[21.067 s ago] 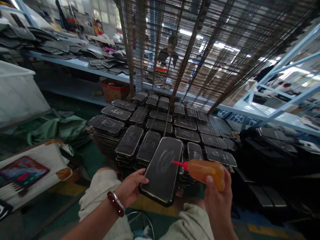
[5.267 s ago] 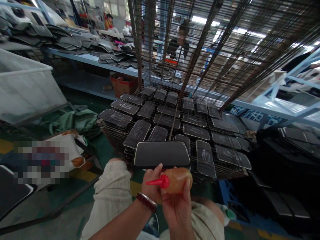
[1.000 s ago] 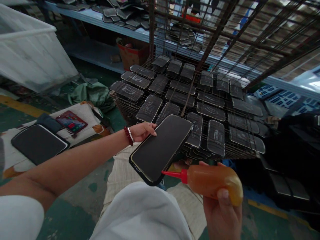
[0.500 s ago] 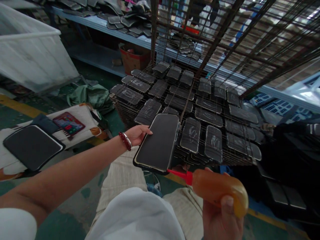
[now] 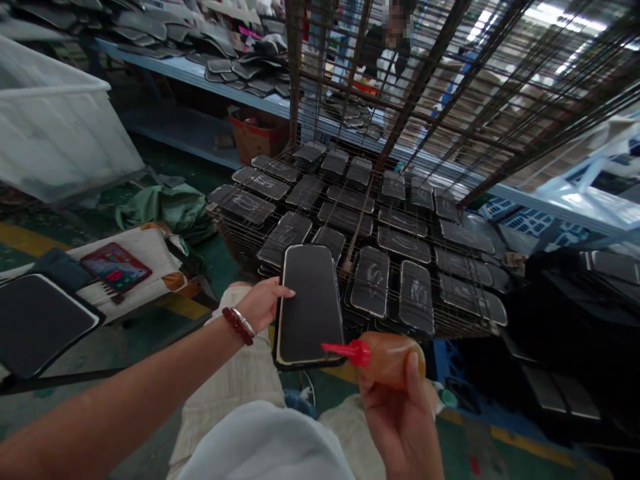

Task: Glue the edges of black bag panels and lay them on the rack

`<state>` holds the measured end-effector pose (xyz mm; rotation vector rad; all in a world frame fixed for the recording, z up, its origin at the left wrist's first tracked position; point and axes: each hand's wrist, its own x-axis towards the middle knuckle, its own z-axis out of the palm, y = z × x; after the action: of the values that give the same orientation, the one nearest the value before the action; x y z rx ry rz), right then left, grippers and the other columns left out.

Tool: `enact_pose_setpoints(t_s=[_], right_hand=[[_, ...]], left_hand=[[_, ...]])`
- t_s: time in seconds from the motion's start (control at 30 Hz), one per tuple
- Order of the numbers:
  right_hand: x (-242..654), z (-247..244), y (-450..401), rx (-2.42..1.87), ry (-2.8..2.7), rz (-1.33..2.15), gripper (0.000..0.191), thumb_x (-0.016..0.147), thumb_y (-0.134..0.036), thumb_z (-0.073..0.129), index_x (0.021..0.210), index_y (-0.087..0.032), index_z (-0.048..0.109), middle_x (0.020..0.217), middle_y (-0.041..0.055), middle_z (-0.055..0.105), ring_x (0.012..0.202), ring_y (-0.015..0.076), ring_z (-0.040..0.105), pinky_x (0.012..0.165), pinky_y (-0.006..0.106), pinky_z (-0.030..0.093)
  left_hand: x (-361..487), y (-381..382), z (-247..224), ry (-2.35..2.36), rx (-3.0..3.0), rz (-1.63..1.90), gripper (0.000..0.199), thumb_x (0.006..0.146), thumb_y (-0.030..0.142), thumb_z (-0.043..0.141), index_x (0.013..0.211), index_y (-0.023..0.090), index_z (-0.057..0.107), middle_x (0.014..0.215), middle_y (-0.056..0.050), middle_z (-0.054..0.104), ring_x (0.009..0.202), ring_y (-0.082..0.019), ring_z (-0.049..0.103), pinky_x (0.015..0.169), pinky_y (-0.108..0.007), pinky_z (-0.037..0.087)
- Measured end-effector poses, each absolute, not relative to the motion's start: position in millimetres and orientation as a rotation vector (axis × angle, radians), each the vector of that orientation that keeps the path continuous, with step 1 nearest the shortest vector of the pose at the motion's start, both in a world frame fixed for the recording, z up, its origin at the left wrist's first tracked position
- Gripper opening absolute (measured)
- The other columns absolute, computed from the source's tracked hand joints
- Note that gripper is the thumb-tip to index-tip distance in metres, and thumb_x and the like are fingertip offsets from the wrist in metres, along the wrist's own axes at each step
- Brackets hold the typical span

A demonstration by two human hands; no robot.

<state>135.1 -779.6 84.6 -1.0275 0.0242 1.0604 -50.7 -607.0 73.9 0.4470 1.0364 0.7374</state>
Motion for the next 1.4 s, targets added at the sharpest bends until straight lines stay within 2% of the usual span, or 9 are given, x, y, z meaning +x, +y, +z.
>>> enact_pose_setpoints(t_s=[0.17, 0.3, 0.47, 0.63, 0.8, 0.9, 1.07, 1.23, 1.4], right_hand=[[168, 90, -742, -1.025, -0.227, 0.826, 0.039, 0.076, -0.038, 0.08, 0.107, -0.023, 0.061, 0.103, 0.0027, 0.065, 0.089, 0.0183, 0.064, 0.071, 0.03, 0.058], [177, 91, -731, -1.14, -0.415, 0.67, 0.049, 0.075, -0.031, 0.081, 0.117, -0.027, 0.055, 0.102, -0.0003, 0.063, 0.087, 0.0162, 0.062, 0.074, 0.029, 0.054], [171, 95, -746, -1.176, -0.625, 0.741, 0.061, 0.076, -0.033, 0.077, 0.13, -0.026, 0.048, 0.118, 0.0092, 0.061, 0.103, 0.0253, 0.061, 0.084, 0.037, 0.052], [184, 105, -762, -1.15, -0.675, 0.991, 0.065, 0.075, -0.035, 0.077, 0.131, -0.024, 0.046, 0.109, 0.0148, 0.065, 0.1, 0.033, 0.063, 0.08, 0.047, 0.054], [197, 111, -758, -1.208, -0.746, 0.655, 0.065, 0.073, -0.03, 0.078, 0.129, -0.023, 0.046, 0.115, 0.0166, 0.064, 0.103, 0.0338, 0.062, 0.085, 0.051, 0.05], [191, 111, -759, -1.17, -0.765, 0.684, 0.064, 0.073, -0.03, 0.078, 0.128, -0.025, 0.045, 0.118, 0.0164, 0.062, 0.105, 0.0334, 0.061, 0.088, 0.053, 0.048], [183, 107, -764, -1.138, -0.63, 1.009, 0.064, 0.074, -0.039, 0.077, 0.13, -0.025, 0.048, 0.11, 0.0138, 0.065, 0.099, 0.0325, 0.063, 0.082, 0.047, 0.053], [196, 100, -754, -1.199, -0.541, 0.694, 0.055, 0.072, -0.033, 0.08, 0.121, -0.025, 0.057, 0.115, 0.0068, 0.061, 0.099, 0.0218, 0.061, 0.083, 0.031, 0.051], [191, 96, -756, -1.18, -0.654, 1.035, 0.066, 0.073, -0.038, 0.079, 0.131, -0.025, 0.049, 0.112, 0.0101, 0.063, 0.098, 0.0274, 0.061, 0.081, 0.04, 0.053]], left_hand=[[-36, -626, 88, 0.947, 0.494, 0.583, 0.032, 0.06, -0.004, 0.056, 0.088, 0.009, 0.064, 0.076, -0.01, 0.073, 0.063, -0.022, 0.07, 0.061, -0.032, 0.058], [-25, -633, 92, 0.876, 0.507, 0.499, 0.029, 0.059, -0.003, 0.057, 0.083, 0.011, 0.064, 0.074, -0.009, 0.072, 0.064, -0.021, 0.069, 0.063, -0.032, 0.057], [-21, -629, 87, 0.884, 0.511, 0.466, 0.024, 0.058, -0.001, 0.057, 0.078, 0.012, 0.062, 0.069, -0.007, 0.069, 0.059, -0.019, 0.066, 0.06, -0.031, 0.056], [-25, -621, 87, 0.913, 0.515, 0.453, 0.027, 0.056, -0.001, 0.057, 0.079, 0.012, 0.061, 0.068, -0.006, 0.068, 0.06, -0.021, 0.067, 0.059, -0.033, 0.056], [-27, -620, 93, 0.853, 0.521, 0.438, 0.032, 0.056, -0.001, 0.057, 0.085, 0.011, 0.064, 0.074, -0.009, 0.071, 0.066, -0.022, 0.069, 0.062, -0.032, 0.056], [-26, -620, 95, 0.837, 0.527, 0.455, 0.03, 0.057, -0.001, 0.057, 0.083, 0.011, 0.064, 0.075, -0.009, 0.072, 0.065, -0.022, 0.069, 0.061, -0.032, 0.056], [-27, -616, 93, 0.883, 0.528, 0.5, 0.032, 0.054, -0.002, 0.057, 0.083, 0.012, 0.063, 0.076, -0.008, 0.072, 0.064, -0.021, 0.069, 0.062, -0.033, 0.057], [-28, -614, 90, 0.846, 0.553, 0.488, 0.027, 0.055, -0.001, 0.058, 0.077, 0.013, 0.062, 0.067, -0.005, 0.069, 0.06, -0.019, 0.066, 0.059, -0.03, 0.056], [-21, -612, 91, 0.837, 0.582, 0.495, 0.029, 0.056, -0.001, 0.058, 0.081, 0.013, 0.063, 0.069, -0.006, 0.069, 0.063, -0.02, 0.067, 0.059, -0.03, 0.056]])
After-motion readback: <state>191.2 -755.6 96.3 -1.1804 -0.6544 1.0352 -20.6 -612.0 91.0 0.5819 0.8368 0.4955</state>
